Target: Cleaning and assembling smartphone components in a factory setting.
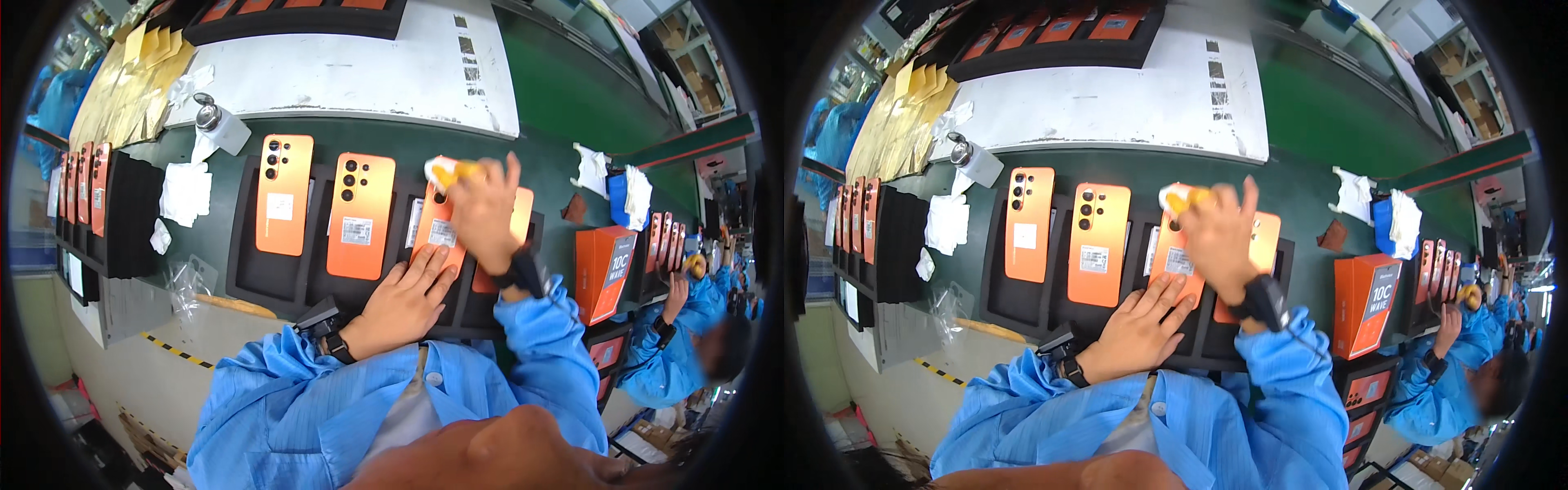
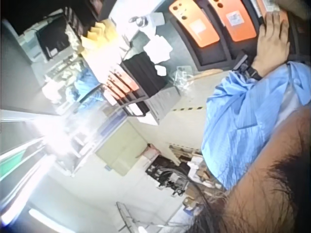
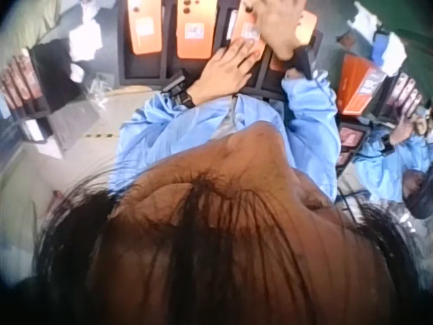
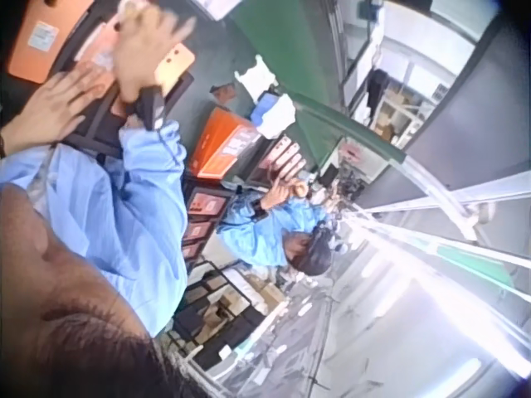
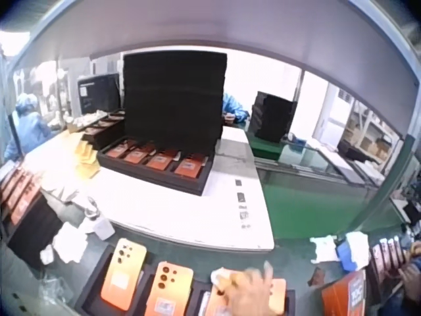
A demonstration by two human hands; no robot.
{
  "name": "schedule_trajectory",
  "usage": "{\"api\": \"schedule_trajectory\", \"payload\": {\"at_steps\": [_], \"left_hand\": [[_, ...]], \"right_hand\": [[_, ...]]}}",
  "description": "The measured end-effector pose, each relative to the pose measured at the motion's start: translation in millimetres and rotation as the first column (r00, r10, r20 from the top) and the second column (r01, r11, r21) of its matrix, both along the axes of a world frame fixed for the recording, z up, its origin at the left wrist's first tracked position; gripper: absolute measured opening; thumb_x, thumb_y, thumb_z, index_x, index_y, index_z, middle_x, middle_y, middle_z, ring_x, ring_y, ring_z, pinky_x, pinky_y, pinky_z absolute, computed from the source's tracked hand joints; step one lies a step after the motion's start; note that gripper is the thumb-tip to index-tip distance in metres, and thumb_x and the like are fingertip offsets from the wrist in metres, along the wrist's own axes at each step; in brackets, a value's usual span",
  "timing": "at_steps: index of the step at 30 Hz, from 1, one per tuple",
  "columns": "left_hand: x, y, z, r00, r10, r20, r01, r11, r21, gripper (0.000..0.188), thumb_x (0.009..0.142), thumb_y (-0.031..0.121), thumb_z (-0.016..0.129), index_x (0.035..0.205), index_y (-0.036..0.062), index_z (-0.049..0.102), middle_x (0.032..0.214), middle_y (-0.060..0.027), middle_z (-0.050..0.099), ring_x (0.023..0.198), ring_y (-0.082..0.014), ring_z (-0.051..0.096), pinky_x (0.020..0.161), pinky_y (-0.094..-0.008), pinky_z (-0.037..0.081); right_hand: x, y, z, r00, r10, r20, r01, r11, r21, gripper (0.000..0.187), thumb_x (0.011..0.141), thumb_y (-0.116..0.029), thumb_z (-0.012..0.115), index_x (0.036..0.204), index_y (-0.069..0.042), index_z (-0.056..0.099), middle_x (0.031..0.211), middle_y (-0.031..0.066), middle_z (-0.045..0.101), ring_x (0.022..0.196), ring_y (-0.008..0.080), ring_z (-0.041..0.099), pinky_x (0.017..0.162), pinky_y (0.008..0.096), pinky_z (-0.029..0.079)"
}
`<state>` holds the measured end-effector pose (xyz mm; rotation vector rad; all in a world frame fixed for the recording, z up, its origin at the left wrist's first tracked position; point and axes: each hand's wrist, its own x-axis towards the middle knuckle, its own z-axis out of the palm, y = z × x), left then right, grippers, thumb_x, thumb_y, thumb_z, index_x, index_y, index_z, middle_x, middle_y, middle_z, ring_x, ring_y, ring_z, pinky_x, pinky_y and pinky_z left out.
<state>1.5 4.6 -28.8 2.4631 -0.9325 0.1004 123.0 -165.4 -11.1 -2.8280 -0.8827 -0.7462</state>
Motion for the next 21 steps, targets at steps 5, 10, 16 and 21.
{"api": "schedule_trajectory", "payload": {"at_steps": [5,10,16,21], "left_hand": [[-5,5,-2,1.000,-0.006,0.014,0.006,1.000,-0.003,0.066,0.080,0.030,0.074,0.139,0.0063,0.054,0.150,-0.0213,0.043,0.139,-0.0356,0.041,0.104,-0.0426,0.041],[-2,-2,0,1.000,-0.014,0.001,0.014,1.000,-0.010,0.064,0.082,0.029,0.072,0.139,0.0059,0.054,0.150,-0.0217,0.043,0.138,-0.0360,0.042,0.103,-0.0420,0.041],[-1,1,0,1.000,-0.003,0.018,0.003,1.000,-0.028,0.063,0.083,0.028,0.071,0.139,0.0060,0.055,0.152,-0.0212,0.042,0.138,-0.0357,0.043,0.103,-0.0422,0.041],[-2,0,1,1.000,-0.011,0.009,0.011,1.000,0.011,0.063,0.083,0.028,0.071,0.140,0.0074,0.055,0.152,-0.0202,0.043,0.139,-0.0348,0.043,0.104,-0.0425,0.041]], "right_hand": [[-21,-4,-6,0.994,-0.111,0.014,0.112,0.991,-0.077,0.026,0.080,-0.012,0.062,0.102,-0.013,0.076,0.096,0.0037,0.064,0.101,0.0275,0.056,0.107,0.0674,0.029],[-2,-14,-1,0.995,-0.096,0.038,0.095,0.995,0.014,0.017,0.080,-0.014,0.067,0.094,-0.011,0.075,0.094,0.0040,0.064,0.099,0.0258,0.057,0.107,0.0673,0.029],[-36,-7,-6,0.994,-0.091,0.067,0.090,0.996,0.020,0.013,0.080,-0.014,0.065,0.089,-0.010,0.074,0.094,0.0029,0.064,0.098,0.0248,0.057,0.105,0.0662,0.031],[0,-12,7,0.992,-0.123,0.040,0.123,0.992,-0.009,0.012,0.081,-0.014,0.064,0.085,-0.008,0.073,0.093,0.0043,0.063,0.102,0.0248,0.057,0.105,0.0666,0.031]]}}
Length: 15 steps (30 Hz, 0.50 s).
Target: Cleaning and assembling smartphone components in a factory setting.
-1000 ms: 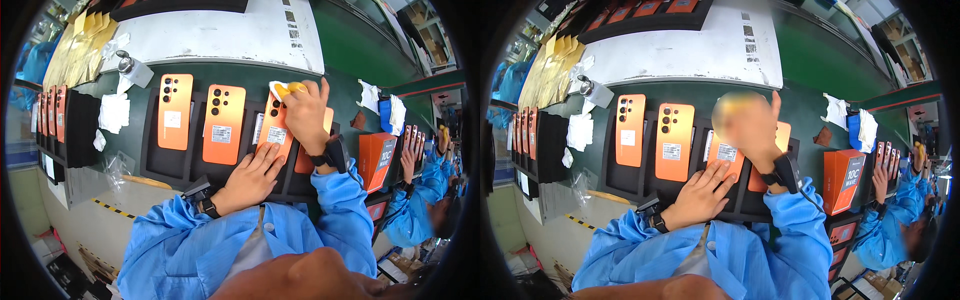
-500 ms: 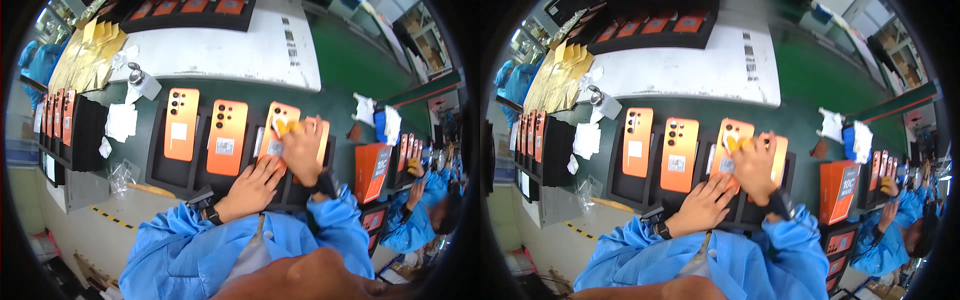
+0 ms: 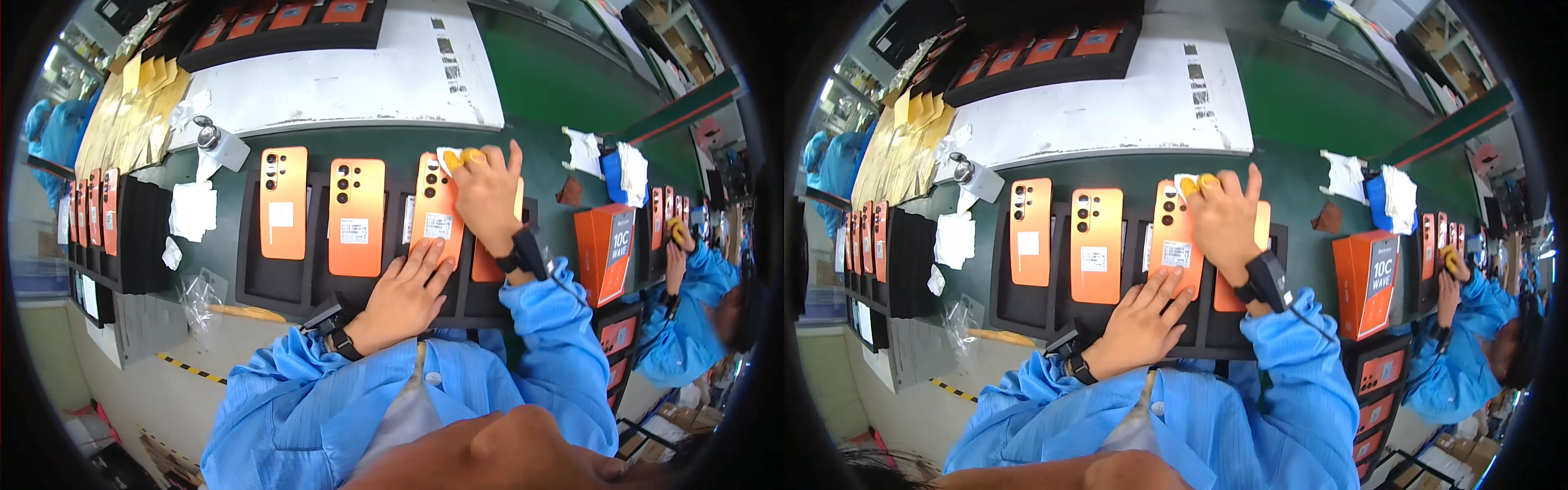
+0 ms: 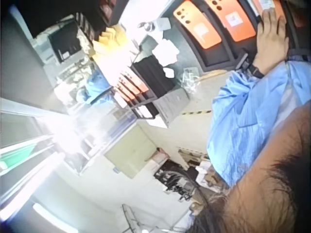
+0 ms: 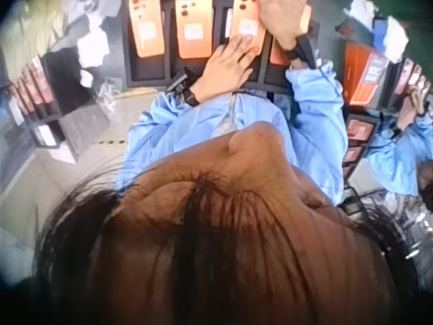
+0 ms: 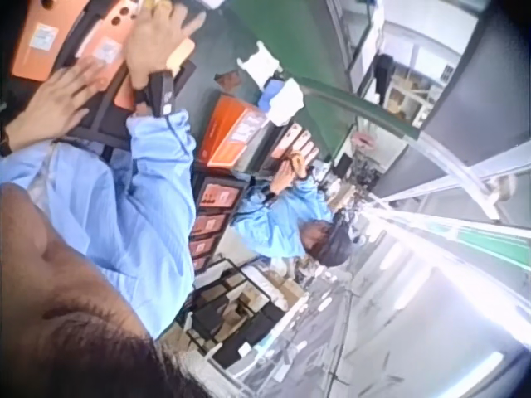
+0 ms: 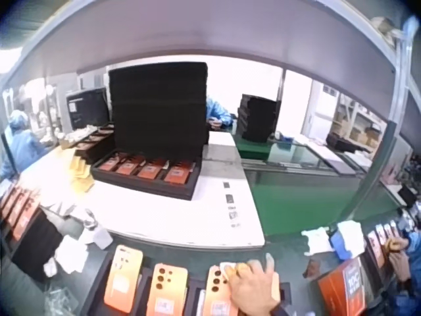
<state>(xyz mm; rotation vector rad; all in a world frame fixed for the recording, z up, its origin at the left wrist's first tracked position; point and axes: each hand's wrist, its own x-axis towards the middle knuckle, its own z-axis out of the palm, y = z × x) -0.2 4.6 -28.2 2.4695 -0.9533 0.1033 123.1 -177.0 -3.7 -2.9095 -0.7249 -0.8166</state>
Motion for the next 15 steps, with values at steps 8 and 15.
{"api": "schedule_trajectory", "payload": {"at_steps": [8,15], "left_hand": [[0,-1,6,1.000,0.013,0.001,-0.014,1.000,0.021,0.064,0.082,0.027,0.071,0.141,0.0071,0.054,0.152,-0.0205,0.042,0.138,-0.0354,0.043,0.102,-0.0429,0.041],[0,0,-4,1.000,-0.009,-0.023,0.008,0.998,-0.063,0.064,0.081,0.026,0.073,0.140,0.0073,0.054,0.152,-0.0220,0.041,0.138,-0.0366,0.042,0.102,-0.0434,0.042]], "right_hand": [[-23,-1,-6,0.998,0.051,0.036,-0.052,0.999,0.013,0.013,0.080,-0.014,0.064,0.088,-0.009,0.074,0.090,0.0033,0.065,0.100,0.0245,0.057,0.106,0.0677,0.030],[8,14,-10,0.999,0.027,0.026,-0.028,0.999,0.036,0.015,0.077,-0.013,0.065,0.088,-0.011,0.076,0.092,0.0034,0.065,0.098,0.0251,0.057,0.107,0.0656,0.030]]}}
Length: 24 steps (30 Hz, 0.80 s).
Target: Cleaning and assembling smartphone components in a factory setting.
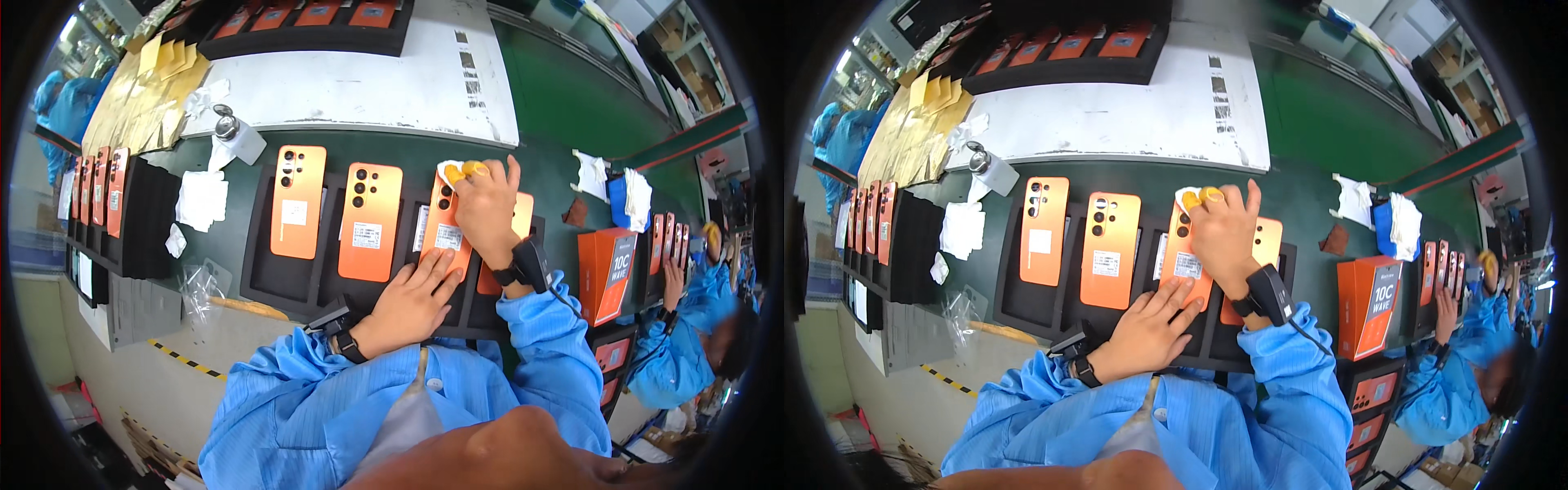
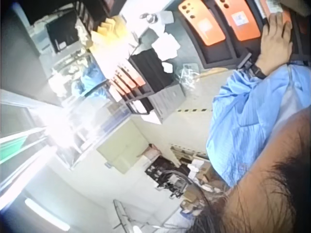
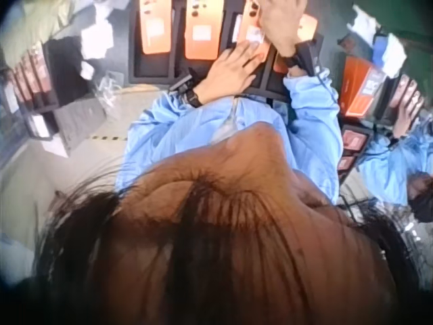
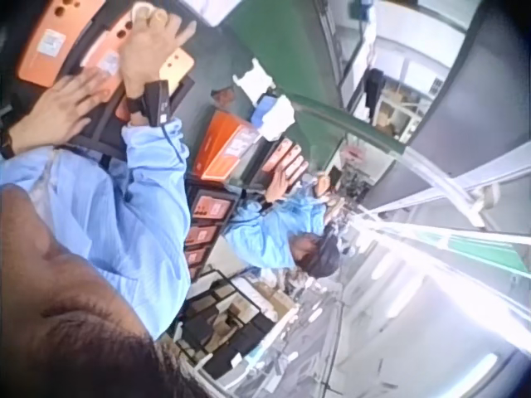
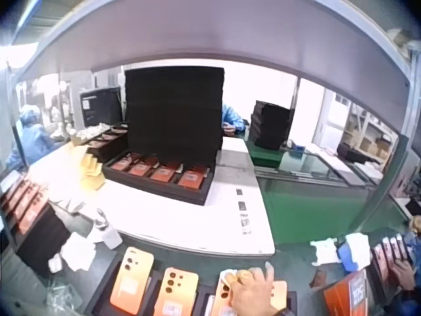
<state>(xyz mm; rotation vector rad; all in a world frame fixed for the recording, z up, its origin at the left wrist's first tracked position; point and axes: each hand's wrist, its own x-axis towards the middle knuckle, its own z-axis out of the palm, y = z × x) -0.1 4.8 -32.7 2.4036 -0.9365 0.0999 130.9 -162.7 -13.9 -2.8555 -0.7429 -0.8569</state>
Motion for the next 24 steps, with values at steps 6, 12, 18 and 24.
{"api": "schedule_trajectory", "payload": {"at_steps": [6,12,18,24], "left_hand": [[1,3,4,1.000,0.018,0.011,-0.018,1.000,0.009,0.064,0.081,0.026,0.073,0.139,0.0072,0.055,0.152,-0.0224,0.042,0.139,-0.0361,0.042,0.101,-0.0426,0.042],[-2,0,1,0.999,0.019,0.037,-0.020,1.000,0.006,0.066,0.079,0.026,0.075,0.139,0.0060,0.055,0.150,-0.0226,0.044,0.139,-0.0365,0.042,0.101,-0.0425,0.042],[-2,1,-2,0.999,0.024,0.033,-0.023,0.999,-0.043,0.066,0.078,0.026,0.076,0.137,0.0053,0.056,0.149,-0.0219,0.045,0.138,-0.0361,0.043,0.101,-0.0422,0.043],[4,2,4,0.999,0.031,0.024,-0.031,0.999,-0.015,0.066,0.079,0.027,0.075,0.138,0.0066,0.055,0.149,-0.0207,0.044,0.139,-0.0350,0.042,0.099,-0.0411,0.042]], "right_hand": [[-8,1,6,0.983,0.176,-0.052,-0.178,0.984,-0.023,0.016,0.076,-0.010,0.066,0.088,-0.012,0.077,0.087,0.0024,0.066,0.097,0.0251,0.057,0.106,0.0648,0.032],[-11,-9,6,0.994,0.103,-0.045,-0.103,0.995,0.001,0.017,0.076,-0.009,0.066,0.087,-0.015,0.077,0.092,0.0005,0.070,0.096,0.0226,0.058,0.108,0.0631,0.030],[-29,-8,3,0.997,-0.002,-0.071,0.002,1.000,0.005,0.012,0.075,-0.008,0.065,0.082,-0.009,0.074,0.092,0.0036,0.070,0.097,0.0258,0.059,0.107,0.0628,0.031],[-31,6,3,0.989,0.126,-0.075,-0.111,0.977,0.180,0.008,0.071,-0.006,0.066,0.076,-0.008,0.071,0.088,0.0060,0.066,0.097,0.0285,0.058,0.105,0.0626,0.033]]}}
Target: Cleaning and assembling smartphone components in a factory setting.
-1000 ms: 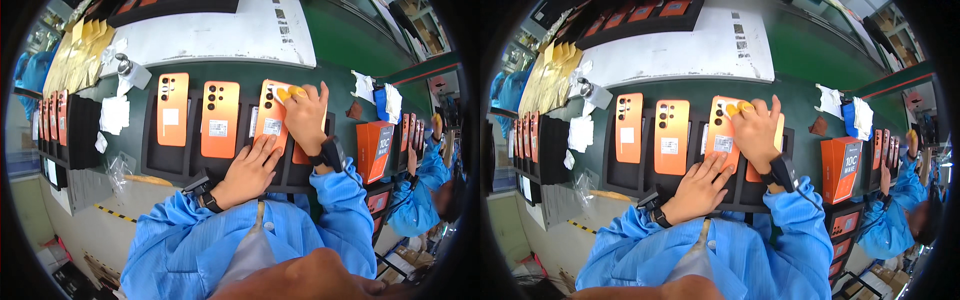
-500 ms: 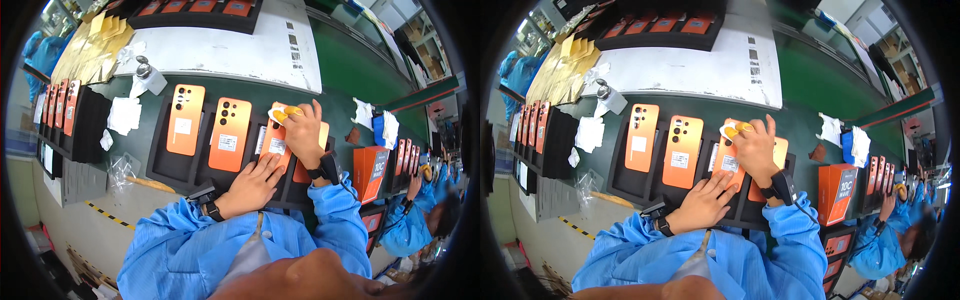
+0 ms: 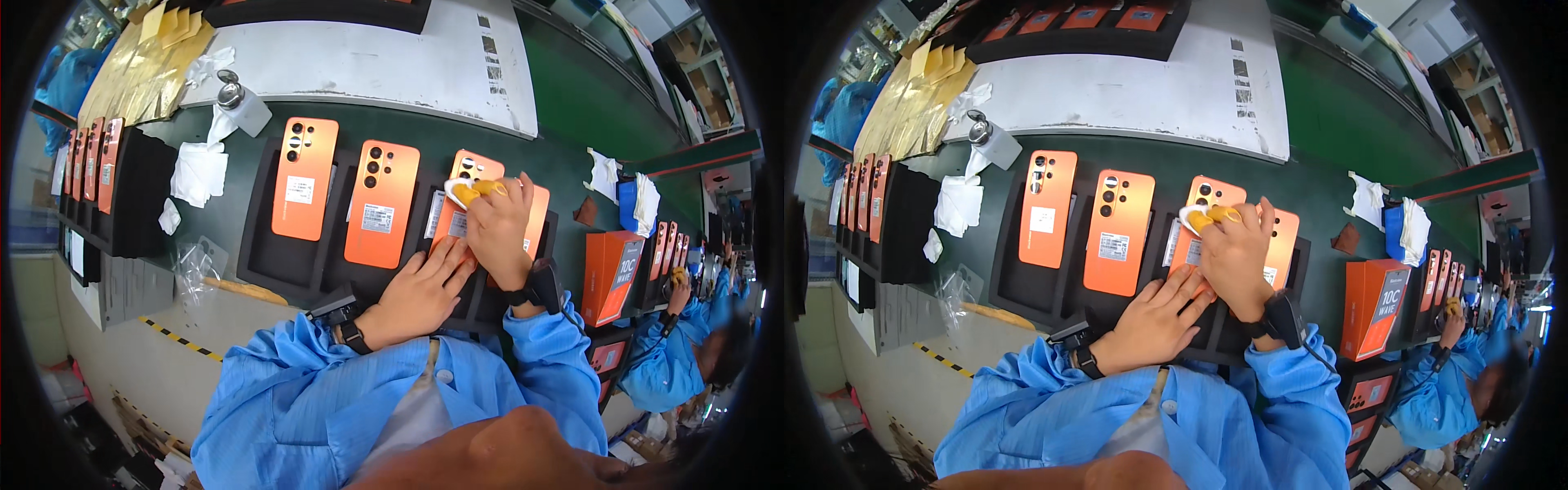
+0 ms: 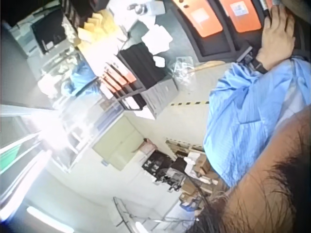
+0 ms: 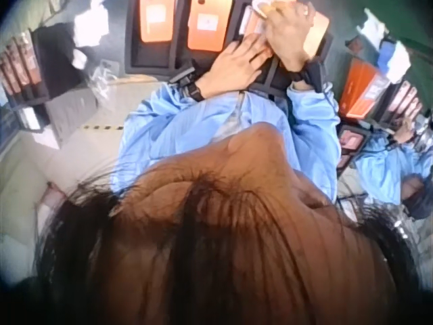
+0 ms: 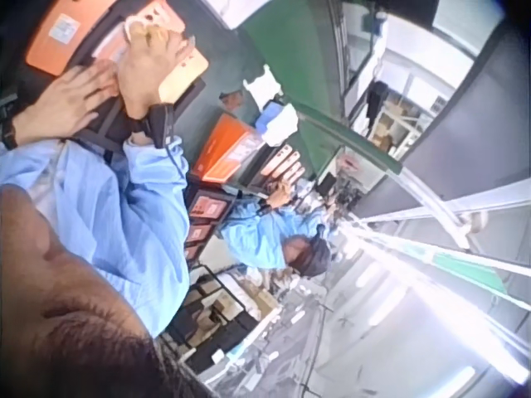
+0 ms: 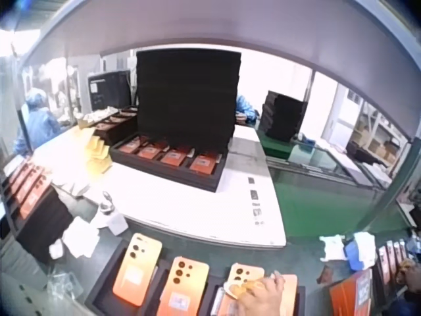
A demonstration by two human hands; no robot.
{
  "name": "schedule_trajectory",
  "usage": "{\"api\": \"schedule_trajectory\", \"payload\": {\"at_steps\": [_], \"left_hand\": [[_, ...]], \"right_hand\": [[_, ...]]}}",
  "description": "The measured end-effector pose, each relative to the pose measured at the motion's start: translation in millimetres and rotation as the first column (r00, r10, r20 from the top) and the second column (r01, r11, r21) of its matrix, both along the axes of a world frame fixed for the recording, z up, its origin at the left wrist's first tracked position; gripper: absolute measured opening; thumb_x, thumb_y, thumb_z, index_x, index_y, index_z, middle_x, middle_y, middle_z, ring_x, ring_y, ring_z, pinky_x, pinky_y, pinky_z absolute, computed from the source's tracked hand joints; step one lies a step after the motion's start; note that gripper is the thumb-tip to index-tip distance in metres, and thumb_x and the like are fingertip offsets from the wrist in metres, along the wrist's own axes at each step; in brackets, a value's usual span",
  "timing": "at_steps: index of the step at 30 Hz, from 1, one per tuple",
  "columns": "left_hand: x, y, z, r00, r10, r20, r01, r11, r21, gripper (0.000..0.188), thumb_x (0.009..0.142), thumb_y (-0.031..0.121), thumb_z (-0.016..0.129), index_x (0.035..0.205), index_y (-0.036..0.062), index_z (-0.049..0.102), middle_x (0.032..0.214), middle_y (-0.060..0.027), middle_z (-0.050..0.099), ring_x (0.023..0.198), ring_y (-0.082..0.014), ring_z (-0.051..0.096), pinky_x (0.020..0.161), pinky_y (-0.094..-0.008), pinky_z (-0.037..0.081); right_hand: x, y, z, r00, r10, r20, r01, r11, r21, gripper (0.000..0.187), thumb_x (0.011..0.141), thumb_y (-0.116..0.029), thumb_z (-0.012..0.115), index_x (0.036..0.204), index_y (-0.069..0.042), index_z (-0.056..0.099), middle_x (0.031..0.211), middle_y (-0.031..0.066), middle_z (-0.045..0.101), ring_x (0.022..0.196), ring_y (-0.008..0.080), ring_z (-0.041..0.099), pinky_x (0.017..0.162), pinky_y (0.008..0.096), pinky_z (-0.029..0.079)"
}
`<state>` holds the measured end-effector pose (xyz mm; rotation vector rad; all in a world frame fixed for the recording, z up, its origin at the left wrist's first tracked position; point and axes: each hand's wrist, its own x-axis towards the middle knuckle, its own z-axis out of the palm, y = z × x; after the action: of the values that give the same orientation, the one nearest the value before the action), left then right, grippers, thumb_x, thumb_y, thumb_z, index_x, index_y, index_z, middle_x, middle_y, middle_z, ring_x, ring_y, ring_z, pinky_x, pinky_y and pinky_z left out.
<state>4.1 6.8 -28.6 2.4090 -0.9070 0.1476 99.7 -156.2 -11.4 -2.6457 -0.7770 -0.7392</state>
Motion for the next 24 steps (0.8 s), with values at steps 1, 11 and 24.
{"api": "schedule_trajectory", "payload": {"at_steps": [1,11,24], "left_hand": [[-1,0,1,1.000,0.001,-0.017,-0.002,1.000,-0.009,0.066,0.079,0.027,0.075,0.139,0.0069,0.055,0.150,-0.0209,0.044,0.139,-0.0347,0.042,0.100,-0.0413,0.042],[-10,-2,-12,1.000,-0.003,0.005,0.003,1.000,-0.011,0.070,0.077,0.027,0.076,0.140,0.0060,0.054,0.152,-0.0216,0.042,0.140,-0.0352,0.041,0.101,-0.0422,0.042],[-2,-2,-8,1.000,0.003,0.007,-0.003,1.000,0.017,0.065,0.079,0.026,0.074,0.138,0.0053,0.056,0.150,-0.0211,0.044,0.139,-0.0351,0.043,0.101,-0.0421,0.042]], "right_hand": [[5,2,3,1.000,0.002,-0.003,-0.002,0.999,-0.044,0.007,0.071,-0.006,0.067,0.076,-0.009,0.072,0.089,0.0050,0.066,0.097,0.0280,0.058,0.105,0.0631,0.034],[-2,-23,3,1.000,0.000,0.010,0.001,0.993,-0.117,0.003,0.070,-0.006,0.065,0.070,-0.007,0.068,0.086,0.0057,0.066,0.098,0.0275,0.057,0.105,0.0625,0.034],[29,-26,1,0.998,-0.036,0.045,0.043,0.986,-0.164,0.006,0.076,-0.010,0.064,0.076,-0.006,0.069,0.090,0.0097,0.065,0.100,0.0321,0.057,0.104,0.0652,0.034]]}}
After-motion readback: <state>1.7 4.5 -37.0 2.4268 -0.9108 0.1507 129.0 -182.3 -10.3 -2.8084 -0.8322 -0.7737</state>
